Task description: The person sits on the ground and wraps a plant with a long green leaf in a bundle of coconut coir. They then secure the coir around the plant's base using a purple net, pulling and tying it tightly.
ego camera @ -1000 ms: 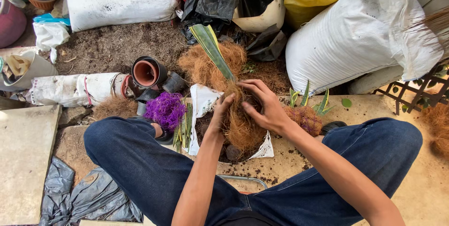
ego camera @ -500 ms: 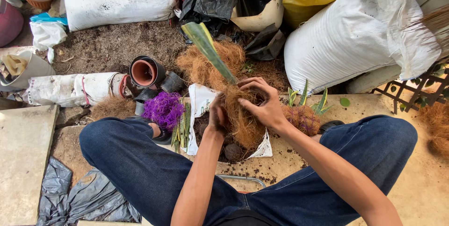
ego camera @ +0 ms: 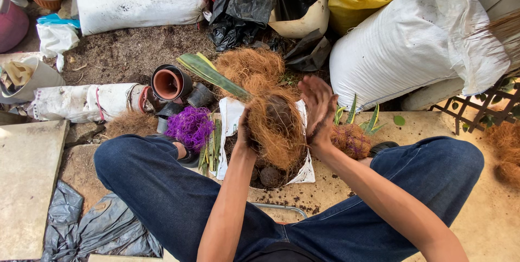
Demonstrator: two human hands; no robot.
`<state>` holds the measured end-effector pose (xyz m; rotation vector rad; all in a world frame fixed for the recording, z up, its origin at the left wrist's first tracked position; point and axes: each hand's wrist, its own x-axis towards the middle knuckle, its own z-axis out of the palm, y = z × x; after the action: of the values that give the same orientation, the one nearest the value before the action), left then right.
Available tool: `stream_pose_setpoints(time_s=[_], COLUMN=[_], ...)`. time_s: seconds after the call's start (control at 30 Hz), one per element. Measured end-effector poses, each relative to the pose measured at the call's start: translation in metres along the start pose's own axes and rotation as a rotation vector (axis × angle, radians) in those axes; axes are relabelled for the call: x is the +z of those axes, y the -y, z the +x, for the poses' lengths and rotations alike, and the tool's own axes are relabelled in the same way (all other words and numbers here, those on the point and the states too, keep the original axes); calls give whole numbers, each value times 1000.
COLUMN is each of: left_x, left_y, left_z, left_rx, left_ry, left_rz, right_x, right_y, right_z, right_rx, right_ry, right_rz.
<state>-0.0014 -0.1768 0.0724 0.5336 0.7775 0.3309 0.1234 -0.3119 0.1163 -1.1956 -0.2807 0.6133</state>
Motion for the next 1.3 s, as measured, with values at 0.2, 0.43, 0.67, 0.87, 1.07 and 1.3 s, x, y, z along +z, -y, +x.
stream_pose_setpoints(time_s=[0.2, 0.43, 0.67, 0.87, 1.07, 1.3], left_x=[-18, -14, -6, 2, 21, 36], left_y=[-2, -5, -11, 10, 10, -10], left_z=[16, 10, -3, -10, -11, -28], left_rx=[92, 159, 366, 392, 326, 327], left_ry=[6, -69, 47, 86, -33, 6], left_rz=[-121, 12, 89, 297, 247, 25], right_x=[-12, 12, 26, 15, 18, 4], right_y=[-86, -64, -6, -2, 9, 8], right_z=[-27, -40, -34, -24, -30, -19], right_rx=[157, 233, 183, -281, -228, -529], right_ry=[612, 588, 150, 64, 109, 335], right_rz=[-756, -263, -114, -391, -229, -250])
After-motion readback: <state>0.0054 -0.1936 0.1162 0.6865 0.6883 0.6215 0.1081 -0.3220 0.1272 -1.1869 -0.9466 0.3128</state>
